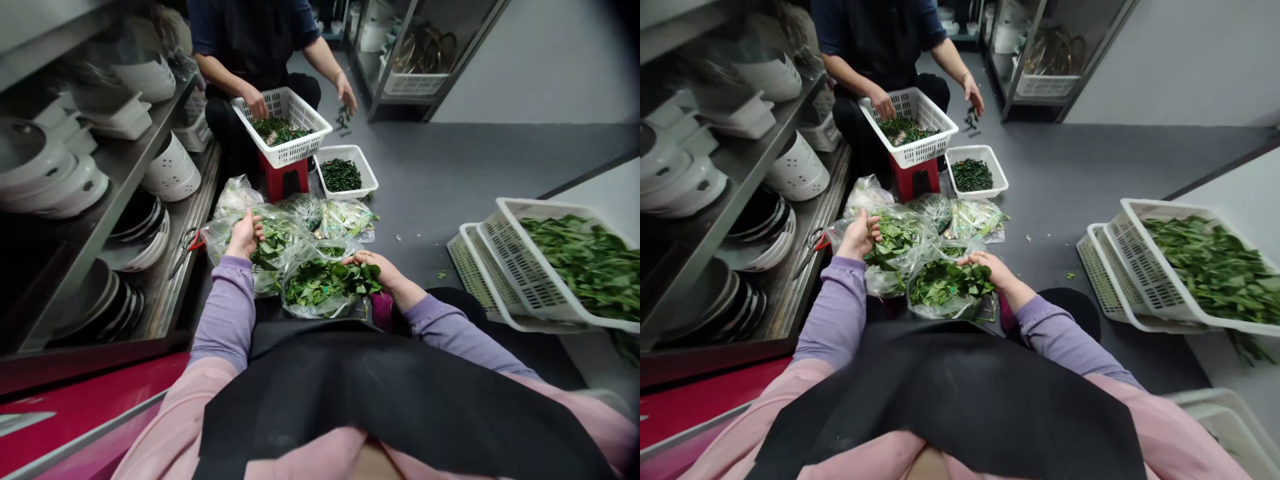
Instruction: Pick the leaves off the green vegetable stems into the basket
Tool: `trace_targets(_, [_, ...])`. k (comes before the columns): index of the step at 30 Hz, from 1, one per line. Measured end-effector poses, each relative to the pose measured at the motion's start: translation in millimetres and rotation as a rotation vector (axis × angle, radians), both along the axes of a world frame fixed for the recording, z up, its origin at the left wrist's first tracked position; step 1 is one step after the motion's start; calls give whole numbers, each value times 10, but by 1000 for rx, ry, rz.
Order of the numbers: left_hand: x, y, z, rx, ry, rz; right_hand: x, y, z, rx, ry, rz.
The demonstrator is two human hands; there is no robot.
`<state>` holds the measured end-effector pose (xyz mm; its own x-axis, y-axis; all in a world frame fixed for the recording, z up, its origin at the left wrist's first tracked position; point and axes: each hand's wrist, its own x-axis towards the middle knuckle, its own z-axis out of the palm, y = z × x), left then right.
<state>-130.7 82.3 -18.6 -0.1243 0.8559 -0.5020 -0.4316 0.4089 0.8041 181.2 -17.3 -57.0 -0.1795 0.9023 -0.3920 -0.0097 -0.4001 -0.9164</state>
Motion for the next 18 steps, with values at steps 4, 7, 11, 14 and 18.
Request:
trace_targets(4, [341,-174,87,112,-235,-328,-41,31,271,-23,28,192])
trace_targets(7, [570,-304,113,102,-346,-502,-158,85,497,229,-235,342])
trace_targets(11, [805,-444,110,98,-401,-612,-478,168,647,506,-527,307])
trace_targets(14, [910,-516,110,96,-416,-661,-668,218,603,556,-501,269])
trace_targets(18, [943,-558,82,66,-401,-691,-673,255,487,401,-349,230])
